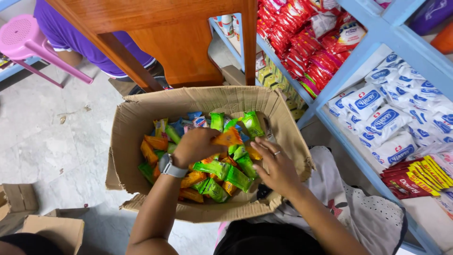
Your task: Arranging snack packs from a cardboard box onto a store shelf.
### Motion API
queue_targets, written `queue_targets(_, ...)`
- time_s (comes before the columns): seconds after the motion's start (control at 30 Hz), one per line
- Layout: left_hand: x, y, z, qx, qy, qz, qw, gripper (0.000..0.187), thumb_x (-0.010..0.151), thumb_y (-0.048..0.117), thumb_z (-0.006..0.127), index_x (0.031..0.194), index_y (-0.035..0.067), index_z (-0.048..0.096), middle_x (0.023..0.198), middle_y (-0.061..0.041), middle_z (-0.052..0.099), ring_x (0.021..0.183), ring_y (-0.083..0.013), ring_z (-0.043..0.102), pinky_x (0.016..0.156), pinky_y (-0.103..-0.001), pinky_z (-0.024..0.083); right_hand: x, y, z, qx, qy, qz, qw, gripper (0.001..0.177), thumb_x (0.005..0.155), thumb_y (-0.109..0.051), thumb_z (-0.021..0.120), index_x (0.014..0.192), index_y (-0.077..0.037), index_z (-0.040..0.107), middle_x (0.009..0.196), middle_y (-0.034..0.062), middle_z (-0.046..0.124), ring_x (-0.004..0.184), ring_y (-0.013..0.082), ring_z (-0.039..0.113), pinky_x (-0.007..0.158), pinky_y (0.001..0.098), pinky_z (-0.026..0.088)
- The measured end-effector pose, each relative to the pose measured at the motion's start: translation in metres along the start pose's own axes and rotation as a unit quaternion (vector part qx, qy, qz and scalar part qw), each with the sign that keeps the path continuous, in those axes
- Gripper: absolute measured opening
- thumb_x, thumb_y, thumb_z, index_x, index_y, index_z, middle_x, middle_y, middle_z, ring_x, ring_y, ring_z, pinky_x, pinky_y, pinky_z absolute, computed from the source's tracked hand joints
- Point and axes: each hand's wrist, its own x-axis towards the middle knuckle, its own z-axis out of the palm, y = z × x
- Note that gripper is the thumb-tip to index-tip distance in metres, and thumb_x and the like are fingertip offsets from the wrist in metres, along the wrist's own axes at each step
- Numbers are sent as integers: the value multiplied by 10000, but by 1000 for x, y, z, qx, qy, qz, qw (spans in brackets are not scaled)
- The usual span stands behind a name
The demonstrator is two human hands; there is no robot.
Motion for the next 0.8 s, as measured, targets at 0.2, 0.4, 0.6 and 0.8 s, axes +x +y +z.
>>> queue_targets(0.2, 4, 92, 16, -81, -44, 122, 988, 452, 840, 520, 681, 1076, 146, 776, 942, -166, 760, 850, -368, 719, 774, -482, 560, 6, -17, -41, -141, 46, -148, 978, 930, 683, -359, 851, 1479, -95, 449, 1446, 142, 512, 1302, 411, 527, 1068, 539, 441)
queue_targets(0.4, 33, 112, 73, -362, -77, 144, 918, 444, 1046, 412, 526, 1182, 40, 727, 1012, -143, 763, 924, -256, 717, 834, -373, 560, -18, 0, -87, -155, 19, 10, 988, 818, 740, -326, 851, 1461, -142, 511, 1264, 129, 619, 1149, 384, 609, 961, 483, 496)
queue_targets(0.6, 42, 148, 70, -624, -158, 212, 735, 403, 1056, 185, 577, 1401, -22, 567, 1283, -68, 681, 1169, -133, 642, 1033, -289, 510, -60, 59, -80, 96, 168, 86, 977, 468, 957, -153, 608, 1418, -72, 576, 1291, 139, 686, 1163, 299, 679, 995, 381, 530)
queue_targets(0.8, 31, 196, 45, -577, -124, 236, 772, 591, 899, -1, 741, 1456, 3, 540, 1238, -53, 688, 1104, -126, 648, 986, -283, 542, -78, 75, -77, 408, 267, 221, 844, 471, 1083, -314, 442, 1421, -5, 552, 1259, 140, 685, 1100, 246, 679, 925, 399, 559)
